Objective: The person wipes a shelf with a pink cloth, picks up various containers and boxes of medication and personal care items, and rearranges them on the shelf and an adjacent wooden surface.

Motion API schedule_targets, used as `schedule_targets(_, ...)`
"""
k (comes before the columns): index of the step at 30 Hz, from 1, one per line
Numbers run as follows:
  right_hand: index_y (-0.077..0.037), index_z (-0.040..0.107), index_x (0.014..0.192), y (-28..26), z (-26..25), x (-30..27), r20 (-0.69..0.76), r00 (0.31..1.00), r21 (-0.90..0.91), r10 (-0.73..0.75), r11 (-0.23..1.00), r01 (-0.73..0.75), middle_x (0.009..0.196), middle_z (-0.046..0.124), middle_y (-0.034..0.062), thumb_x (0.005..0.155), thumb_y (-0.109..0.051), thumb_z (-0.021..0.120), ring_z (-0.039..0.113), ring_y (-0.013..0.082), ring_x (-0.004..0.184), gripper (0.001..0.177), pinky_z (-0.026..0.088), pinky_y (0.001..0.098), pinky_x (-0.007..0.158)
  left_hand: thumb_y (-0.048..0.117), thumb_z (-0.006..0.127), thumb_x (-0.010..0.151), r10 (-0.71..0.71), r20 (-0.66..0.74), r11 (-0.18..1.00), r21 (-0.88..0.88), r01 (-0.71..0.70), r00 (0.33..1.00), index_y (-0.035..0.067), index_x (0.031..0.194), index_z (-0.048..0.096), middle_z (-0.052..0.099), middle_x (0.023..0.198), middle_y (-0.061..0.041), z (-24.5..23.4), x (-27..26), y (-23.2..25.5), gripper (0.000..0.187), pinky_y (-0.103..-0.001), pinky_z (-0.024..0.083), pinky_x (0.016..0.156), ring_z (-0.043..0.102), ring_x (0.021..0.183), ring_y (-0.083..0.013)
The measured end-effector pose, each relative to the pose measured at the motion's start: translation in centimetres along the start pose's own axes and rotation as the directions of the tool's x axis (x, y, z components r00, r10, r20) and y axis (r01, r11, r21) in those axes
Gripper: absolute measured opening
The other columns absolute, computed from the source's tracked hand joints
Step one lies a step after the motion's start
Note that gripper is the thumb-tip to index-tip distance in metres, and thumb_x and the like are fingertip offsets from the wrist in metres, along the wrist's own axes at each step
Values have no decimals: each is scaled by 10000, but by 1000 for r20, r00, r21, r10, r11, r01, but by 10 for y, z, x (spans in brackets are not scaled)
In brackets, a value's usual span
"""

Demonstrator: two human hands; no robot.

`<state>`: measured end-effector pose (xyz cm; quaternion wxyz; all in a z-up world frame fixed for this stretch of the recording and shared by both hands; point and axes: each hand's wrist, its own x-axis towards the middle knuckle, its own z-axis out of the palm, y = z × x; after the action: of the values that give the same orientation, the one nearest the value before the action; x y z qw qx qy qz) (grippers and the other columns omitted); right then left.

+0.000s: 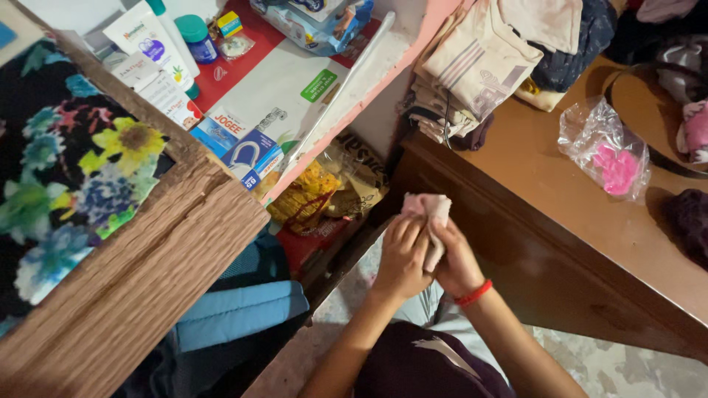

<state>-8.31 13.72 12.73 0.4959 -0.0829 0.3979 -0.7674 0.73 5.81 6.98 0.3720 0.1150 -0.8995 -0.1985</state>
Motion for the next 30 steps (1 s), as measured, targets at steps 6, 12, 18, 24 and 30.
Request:
schedule_targets(6, -177, 375, 1411, -67, 101, 40, 341, 777, -311, -530, 716, 625, 1367, 526, 29, 981, 60, 515, 620, 165, 1260, 511, 606, 303, 909, 365, 720, 941, -95, -128, 995, -55, 89, 987, -20, 1493, 434, 454, 1562, -249, -94, 1, 5, 731, -621, 280, 1226, 448, 1453, -409)
schedule_targets(12, -144, 727, 1202, -64, 215, 119, 815, 367, -536, -449, -343, 771, 1416, 619, 100, 949, -126, 733, 637, 273, 1252, 254, 581, 409, 975, 362, 654, 971, -251, -33, 962, 106, 253, 967, 8, 1514, 411, 426, 1563, -250, -83, -43, -26, 692, -640, 285, 1180, 467, 1385, -420)
schedule_targets(18, -118, 679, 1334, -38, 204, 142, 856, 449, -515, -256, -499, 697, 1396, 633, 69, 956, -238, 666, 564, 302, 1271, 396, 426, 478, 1061, 348, 633, 957, -326, 81, 935, 176, 309, 942, 19, 1499, 424, 425, 1544, -238, -56, -70, -39, 667, -625, 288, 1154, 468, 1349, -420)
schedule_targets(24, -135, 677, 1351, -74, 157, 179, 760, 553, -628, -341, -605, 490, 1413, 644, 71, 894, -120, 627, 542, 333, 1255, 460, 433, 497, 1004, 329, 601, 984, -338, 206, 933, 204, 298, 918, 18, 1505, 400, 409, 1550, -239, -48, -69, -43, 639, -624, 255, 1154, 422, 1385, -428)
schedule_targets(30, -79, 686, 1333, -116, 117, 229, 739, 511, -652, -440, -659, 376, 1406, 653, 94, 892, -61, 637, 562, 370, 1181, 445, 465, 454, 1022, 360, 591, 980, -288, 190, 939, 246, 239, 938, 27, 1500, 398, 415, 1549, -223, -38, -70, -45, 647, -609, 263, 1157, 418, 1384, -415)
